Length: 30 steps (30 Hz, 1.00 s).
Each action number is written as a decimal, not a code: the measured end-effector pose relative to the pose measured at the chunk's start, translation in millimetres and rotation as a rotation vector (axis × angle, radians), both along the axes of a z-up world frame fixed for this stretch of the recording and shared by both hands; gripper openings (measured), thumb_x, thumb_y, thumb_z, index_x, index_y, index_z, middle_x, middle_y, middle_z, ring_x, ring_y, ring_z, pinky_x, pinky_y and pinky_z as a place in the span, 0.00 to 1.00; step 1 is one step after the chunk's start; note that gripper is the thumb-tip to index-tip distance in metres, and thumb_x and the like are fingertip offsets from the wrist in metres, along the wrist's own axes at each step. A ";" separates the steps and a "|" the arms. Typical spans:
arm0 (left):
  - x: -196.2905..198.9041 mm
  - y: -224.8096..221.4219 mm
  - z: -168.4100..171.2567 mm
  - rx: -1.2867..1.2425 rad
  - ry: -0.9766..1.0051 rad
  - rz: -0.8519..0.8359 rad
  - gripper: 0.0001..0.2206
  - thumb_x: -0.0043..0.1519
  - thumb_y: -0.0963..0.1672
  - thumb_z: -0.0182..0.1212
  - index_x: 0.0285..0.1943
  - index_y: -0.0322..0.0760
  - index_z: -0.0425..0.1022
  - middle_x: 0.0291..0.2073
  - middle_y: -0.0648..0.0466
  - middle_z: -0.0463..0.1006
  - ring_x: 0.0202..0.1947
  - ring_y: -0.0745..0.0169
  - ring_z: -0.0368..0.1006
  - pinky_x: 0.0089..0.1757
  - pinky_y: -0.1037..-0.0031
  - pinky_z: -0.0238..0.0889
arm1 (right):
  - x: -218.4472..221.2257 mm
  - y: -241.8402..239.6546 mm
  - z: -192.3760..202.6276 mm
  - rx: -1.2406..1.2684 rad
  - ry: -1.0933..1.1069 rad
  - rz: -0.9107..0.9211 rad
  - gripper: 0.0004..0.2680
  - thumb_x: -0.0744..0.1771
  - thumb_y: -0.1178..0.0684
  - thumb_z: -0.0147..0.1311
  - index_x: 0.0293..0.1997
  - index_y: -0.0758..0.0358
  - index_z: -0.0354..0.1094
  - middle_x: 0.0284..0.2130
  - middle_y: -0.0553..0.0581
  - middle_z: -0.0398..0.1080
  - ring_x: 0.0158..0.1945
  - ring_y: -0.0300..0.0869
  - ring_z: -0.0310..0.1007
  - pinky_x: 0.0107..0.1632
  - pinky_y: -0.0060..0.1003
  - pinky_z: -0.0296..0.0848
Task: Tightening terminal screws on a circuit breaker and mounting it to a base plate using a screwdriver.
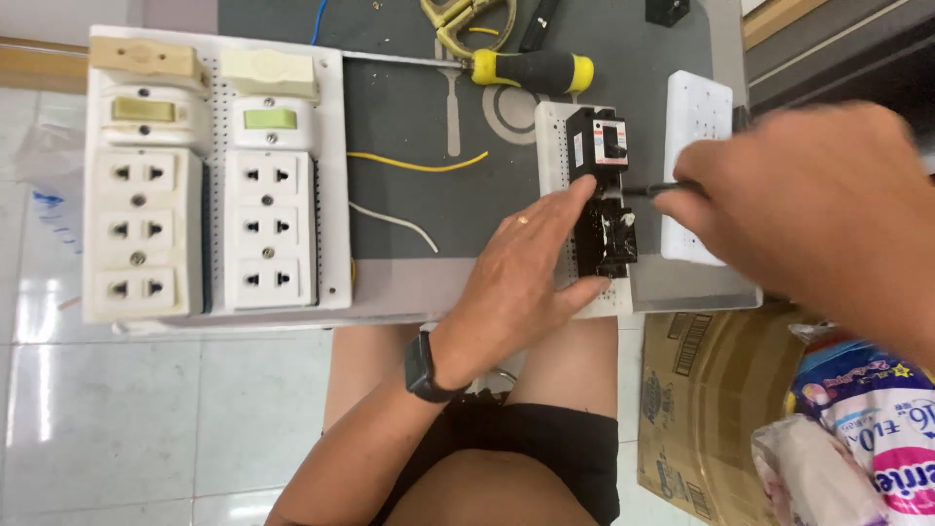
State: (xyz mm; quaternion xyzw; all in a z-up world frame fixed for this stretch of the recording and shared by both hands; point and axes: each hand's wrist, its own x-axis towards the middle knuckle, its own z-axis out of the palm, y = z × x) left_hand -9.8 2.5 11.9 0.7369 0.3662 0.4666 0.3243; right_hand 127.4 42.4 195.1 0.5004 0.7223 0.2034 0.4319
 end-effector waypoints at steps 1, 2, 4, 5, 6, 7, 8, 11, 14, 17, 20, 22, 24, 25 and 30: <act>0.0 -0.9 -0.5 -0.009 0.008 -0.012 0.41 0.55 0.44 0.72 0.73 0.35 0.46 0.67 0.44 0.64 0.68 0.44 0.61 0.61 0.56 0.58 | -0.3 -20.9 7.2 0.002 0.239 -0.005 0.10 0.69 0.38 0.40 0.35 0.43 0.67 0.18 0.45 0.72 0.24 0.39 0.74 0.27 0.33 0.69; 0.0 -0.1 -0.2 -0.013 0.018 -0.021 0.43 0.55 0.44 0.72 0.74 0.37 0.44 0.68 0.44 0.63 0.69 0.44 0.60 0.61 0.55 0.58 | 0.4 -40.9 14.8 0.010 0.482 -0.008 0.05 0.70 0.47 0.42 0.46 0.37 0.65 0.17 0.43 0.73 0.18 0.33 0.73 0.24 0.30 0.68; -0.3 1.2 -1.3 -0.052 0.025 -0.024 0.42 0.55 0.45 0.72 0.74 0.39 0.45 0.69 0.46 0.62 0.69 0.46 0.60 0.61 0.56 0.56 | 36.9 -94.0 1.1 -0.230 0.441 -0.063 0.29 0.58 0.21 0.44 0.60 0.37 0.45 0.25 0.41 0.71 0.26 0.38 0.75 0.28 0.40 0.71; 2.2 2.3 -1.0 -0.095 0.019 -0.033 0.41 0.54 0.45 0.72 0.74 0.40 0.47 0.70 0.47 0.60 0.69 0.48 0.59 0.61 0.58 0.54 | 57.6 -121.1 -6.6 -0.475 0.394 -0.121 0.58 0.47 -0.05 0.45 0.75 0.38 0.26 0.32 0.40 0.71 0.33 0.43 0.77 0.33 0.51 0.73; 0.9 0.5 5.3 -0.090 0.046 -0.039 0.41 0.54 0.45 0.72 0.74 0.40 0.47 0.70 0.47 0.60 0.69 0.48 0.59 0.61 0.58 0.54 | 86.9 -144.9 -25.9 -0.470 0.421 -0.122 0.58 0.47 -0.05 0.45 0.75 0.38 0.26 0.32 0.40 0.71 0.33 0.43 0.77 0.33 0.51 0.73; 1.5 -1.1 12.0 -0.111 0.031 -0.022 0.41 0.55 0.47 0.71 0.74 0.41 0.47 0.68 0.47 0.64 0.68 0.51 0.62 0.60 0.61 0.55 | 116.6 -168.8 -46.6 -0.555 0.341 0.131 0.28 0.56 0.24 0.44 0.56 0.41 0.42 0.31 0.54 0.67 0.34 0.61 0.73 0.30 0.64 0.74; 1.4 -3.9 18.2 -0.135 0.025 -0.018 0.40 0.56 0.48 0.70 0.74 0.41 0.47 0.65 0.47 0.68 0.66 0.54 0.64 0.59 0.63 0.57 | 142.5 -197.6 -71.2 -0.624 0.267 0.375 0.02 0.66 0.52 0.43 0.36 0.45 0.59 0.29 0.69 0.64 0.35 0.79 0.69 0.28 0.76 0.75; 5.3 -8.2 20.5 -0.203 -0.060 0.006 0.38 0.57 0.44 0.69 0.74 0.42 0.47 0.63 0.48 0.71 0.66 0.59 0.65 0.62 0.69 0.56 | 134.4 -195.8 -69.2 -0.462 0.522 0.300 0.03 0.66 0.54 0.45 0.40 0.49 0.60 0.32 0.69 0.66 0.36 0.75 0.70 0.30 0.71 0.74; 8.3 -13.0 22.6 -0.151 -0.114 0.072 0.32 0.61 0.43 0.64 0.73 0.43 0.50 0.62 0.47 0.71 0.61 0.58 0.69 0.59 0.67 0.63 | 131.3 -200.6 -60.2 -0.251 0.791 0.250 0.06 0.66 0.57 0.49 0.45 0.56 0.63 0.35 0.69 0.68 0.36 0.69 0.71 0.33 0.64 0.74; 12.1 -6.5 1.8 -0.187 -0.267 0.137 0.33 0.58 0.41 0.69 0.72 0.39 0.56 0.61 0.45 0.71 0.60 0.50 0.69 0.56 0.67 0.66 | 130.5 -172.5 -48.5 -0.072 1.039 0.295 0.09 0.66 0.60 0.52 0.51 0.63 0.65 0.39 0.70 0.71 0.37 0.63 0.72 0.36 0.56 0.73; 16.6 0.1 13.0 -0.281 -0.236 0.180 0.31 0.57 0.44 0.70 0.69 0.42 0.61 0.62 0.48 0.69 0.60 0.51 0.70 0.54 0.70 0.69 | 127.1 -148.6 -42.5 0.125 1.272 0.263 0.12 0.66 0.63 0.55 0.56 0.69 0.68 0.43 0.70 0.73 0.38 0.57 0.73 0.39 0.48 0.72; 14.0 11.9 27.2 -0.323 -0.117 0.200 0.31 0.56 0.48 0.66 0.69 0.44 0.61 0.61 0.51 0.70 0.56 0.56 0.72 0.52 0.71 0.68 | 130.7 -137.5 -40.2 0.253 1.373 0.218 0.14 0.66 0.64 0.57 0.59 0.73 0.69 0.45 0.70 0.74 0.39 0.54 0.74 0.41 0.45 0.71; 18.6 20.8 48.3 -0.363 0.002 0.214 0.31 0.55 0.52 0.62 0.68 0.46 0.60 0.61 0.54 0.70 0.53 0.61 0.74 0.49 0.72 0.67 | 144.9 -117.8 -63.3 0.388 1.467 0.169 0.15 0.67 0.66 0.58 0.61 0.76 0.71 0.47 0.70 0.75 0.39 0.51 0.74 0.42 0.41 0.71; 22.2 24.0 62.2 -0.439 0.071 0.224 0.33 0.53 0.54 0.60 0.69 0.47 0.59 0.64 0.54 0.67 0.53 0.59 0.73 0.49 0.70 0.67 | 155.9 -102.0 -87.9 0.497 1.559 0.091 0.13 0.68 0.64 0.62 0.59 0.75 0.73 0.41 0.65 0.75 0.38 0.46 0.72 0.43 0.38 0.69; 26.8 74.5 48.9 -0.347 0.349 0.271 0.35 0.50 0.58 0.62 0.66 0.47 0.64 0.47 0.56 0.78 0.36 0.64 0.70 0.41 0.72 0.64 | 136.8 -58.9 -115.6 0.603 1.995 -0.266 0.11 0.69 0.63 0.53 0.57 0.75 0.70 0.37 0.64 0.74 0.33 0.42 0.72 0.34 0.31 0.73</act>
